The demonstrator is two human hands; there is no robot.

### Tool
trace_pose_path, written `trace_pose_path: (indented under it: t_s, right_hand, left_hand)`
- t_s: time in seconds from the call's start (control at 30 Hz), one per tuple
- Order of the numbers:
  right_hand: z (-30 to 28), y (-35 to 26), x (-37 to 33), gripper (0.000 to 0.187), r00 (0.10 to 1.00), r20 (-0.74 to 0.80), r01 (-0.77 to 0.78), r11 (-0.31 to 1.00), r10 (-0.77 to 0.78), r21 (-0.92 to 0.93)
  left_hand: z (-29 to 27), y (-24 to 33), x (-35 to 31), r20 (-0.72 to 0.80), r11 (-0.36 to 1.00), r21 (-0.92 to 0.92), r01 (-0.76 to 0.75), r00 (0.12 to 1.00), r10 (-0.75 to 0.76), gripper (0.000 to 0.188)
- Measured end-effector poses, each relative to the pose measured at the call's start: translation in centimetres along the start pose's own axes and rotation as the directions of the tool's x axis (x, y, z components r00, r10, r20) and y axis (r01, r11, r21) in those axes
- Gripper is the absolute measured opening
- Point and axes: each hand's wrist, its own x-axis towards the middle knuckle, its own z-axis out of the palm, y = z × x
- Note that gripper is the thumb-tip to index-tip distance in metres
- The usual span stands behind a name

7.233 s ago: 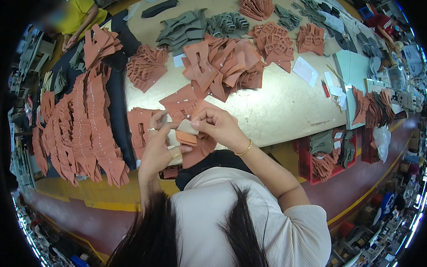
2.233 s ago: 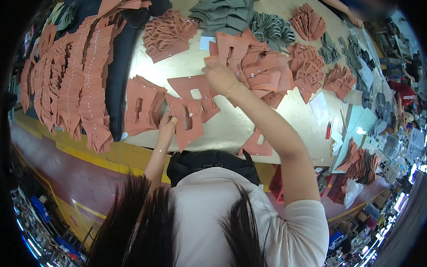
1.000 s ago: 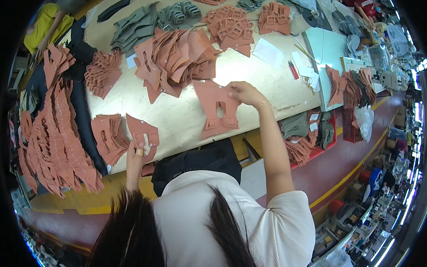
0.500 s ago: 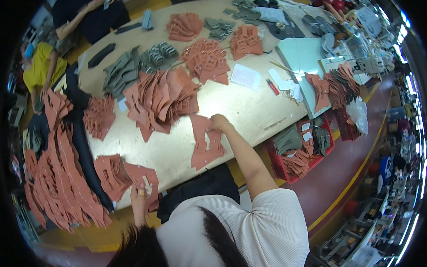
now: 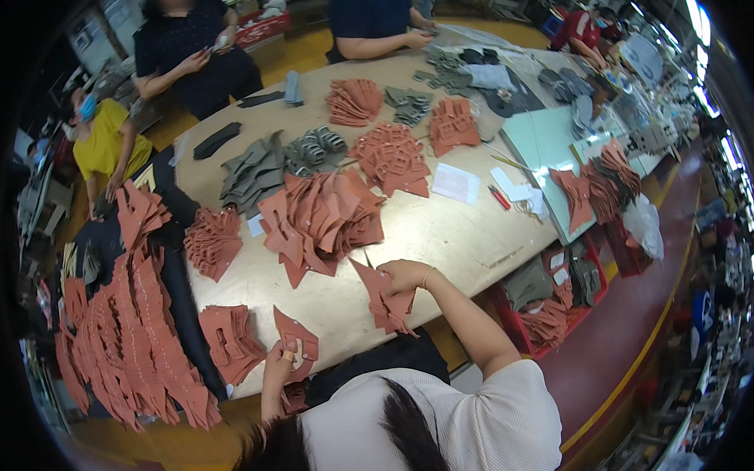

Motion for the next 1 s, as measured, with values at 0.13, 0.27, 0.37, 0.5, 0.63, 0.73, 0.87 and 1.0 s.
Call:
trace_pose_path:
  t_s: [0.13,0.27,0.37,0.5,0.63,0.73,0.87,1.0]
  right_hand:
    - [-1.7,-7.2,0.9,0.056,0.986,-0.035,0.165,0.986,-0.165,0.019]
    - [-2.8,-13.2,3.1,0.047,0.952,-0.082,0.286,0.951,-0.296,-0.115]
    - [-2.5,-16.5,4.6,0.036,0.904,-0.061,0.418,0.905,-0.424,-0.082]
    - [-1.3,-19.7,6.7,0.032,0.863,0.028,0.505,0.859,-0.505,-0.078]
    - [-0.5,-22.6,8.6,0.032,0.872,0.146,0.489,0.847,-0.467,-0.209]
    - [-0.6,-25.0,10.2,0.035,0.896,0.159,0.437,0.885,-0.414,-0.158]
    - [0.0,-26.8,12.9,0.037,0.807,-0.090,0.541,0.791,-0.584,-0.287]
    - [2.0,-25.6,16.4,0.034,0.614,-0.128,0.632,0.582,-0.779,-0.512]
  left_hand:
    - [-0.5,-0.3,-0.7,-0.013,0.993,0.111,-0.048,0.999,0.050,0.044]
    - [-1.2,-0.9,-2.3,-0.043,0.991,0.113,-0.071,0.996,0.077,0.045]
    - [-2.1,-1.0,-3.4,-0.016,0.985,0.173,-0.009,1.000,0.012,0.046]
    - [-2.7,-1.2,-4.5,-0.008,0.978,0.207,-0.005,1.000,0.007,0.043]
    - [-2.9,-1.5,-4.8,0.038,0.960,0.275,-0.050,0.998,0.042,0.039]
    - [-3.0,-1.6,-4.6,0.108,0.915,0.383,-0.125,0.990,0.090,0.036]
    - [-2.9,-1.4,-4.1,0.116,0.880,0.428,-0.203,0.979,0.170,0.035]
    - [-2.8,-1.4,-3.5,0.093,0.863,0.467,-0.193,0.981,0.169,0.034]
